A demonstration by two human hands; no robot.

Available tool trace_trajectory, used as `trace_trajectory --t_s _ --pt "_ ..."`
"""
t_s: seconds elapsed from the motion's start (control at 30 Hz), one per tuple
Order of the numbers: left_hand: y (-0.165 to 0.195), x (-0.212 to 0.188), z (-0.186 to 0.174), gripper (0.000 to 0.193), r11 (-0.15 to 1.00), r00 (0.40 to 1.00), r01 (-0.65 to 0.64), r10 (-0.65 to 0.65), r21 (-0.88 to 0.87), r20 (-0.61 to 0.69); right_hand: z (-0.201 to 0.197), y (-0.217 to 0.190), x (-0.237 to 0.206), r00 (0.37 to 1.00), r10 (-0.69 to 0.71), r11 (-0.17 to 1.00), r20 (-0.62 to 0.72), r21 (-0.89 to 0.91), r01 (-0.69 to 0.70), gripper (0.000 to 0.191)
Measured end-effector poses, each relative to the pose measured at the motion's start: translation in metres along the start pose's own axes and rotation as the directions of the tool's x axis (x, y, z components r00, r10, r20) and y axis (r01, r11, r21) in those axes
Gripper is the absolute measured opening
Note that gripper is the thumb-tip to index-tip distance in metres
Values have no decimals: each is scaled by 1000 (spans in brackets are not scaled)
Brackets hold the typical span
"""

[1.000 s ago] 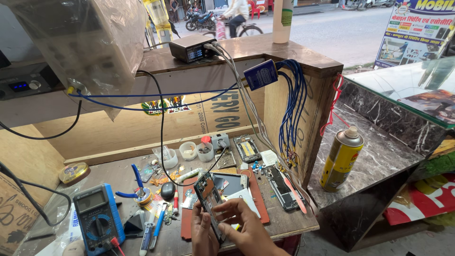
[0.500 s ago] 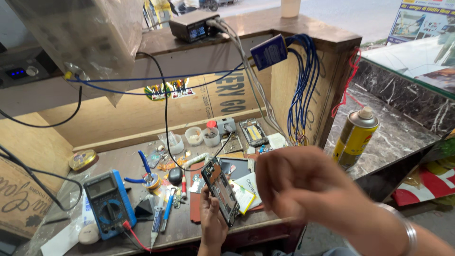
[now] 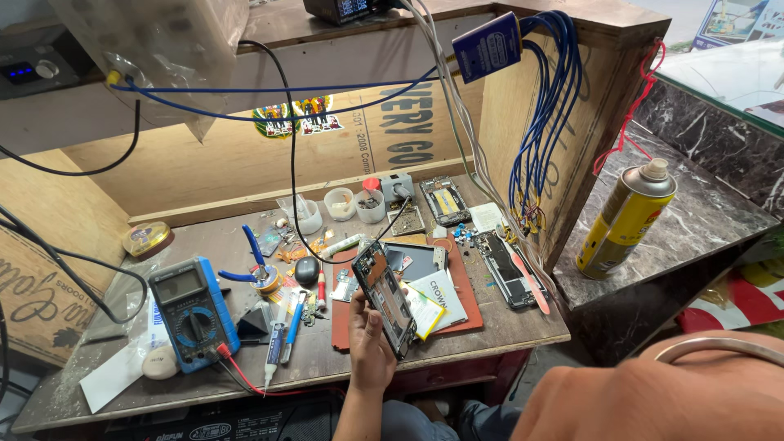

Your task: The person disassembles a smartphone, removes the display assembly, and applies adhesive to the phone frame. They handle the display, ribbon cable, and frame, then use a syringe to apply glue along the frame edges.

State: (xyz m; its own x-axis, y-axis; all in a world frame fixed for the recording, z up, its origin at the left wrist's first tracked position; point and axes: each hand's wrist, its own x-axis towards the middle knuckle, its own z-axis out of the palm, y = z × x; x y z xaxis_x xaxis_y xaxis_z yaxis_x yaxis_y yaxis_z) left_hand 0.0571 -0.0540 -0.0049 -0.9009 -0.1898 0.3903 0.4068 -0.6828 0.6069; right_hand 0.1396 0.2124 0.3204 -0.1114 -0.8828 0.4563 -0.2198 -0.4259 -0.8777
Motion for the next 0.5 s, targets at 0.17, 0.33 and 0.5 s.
trace_trajectory --t_s 0.17,0.33,0.5 --pt "-3 1 -5 58 1000 1000 7 -7 0 -24 -2 9 -3 999 5 1000 37 1 -5 39" --pt "-3 1 -1 59 1000 1000 -17 17 15 2 -3 18 -5 998 18 1000 68 -2 -18 37" --pt "1 2 5 60 999 1000 -25 24 21 5 -4 26 -7 995 27 1000 96 -11 -26 36"
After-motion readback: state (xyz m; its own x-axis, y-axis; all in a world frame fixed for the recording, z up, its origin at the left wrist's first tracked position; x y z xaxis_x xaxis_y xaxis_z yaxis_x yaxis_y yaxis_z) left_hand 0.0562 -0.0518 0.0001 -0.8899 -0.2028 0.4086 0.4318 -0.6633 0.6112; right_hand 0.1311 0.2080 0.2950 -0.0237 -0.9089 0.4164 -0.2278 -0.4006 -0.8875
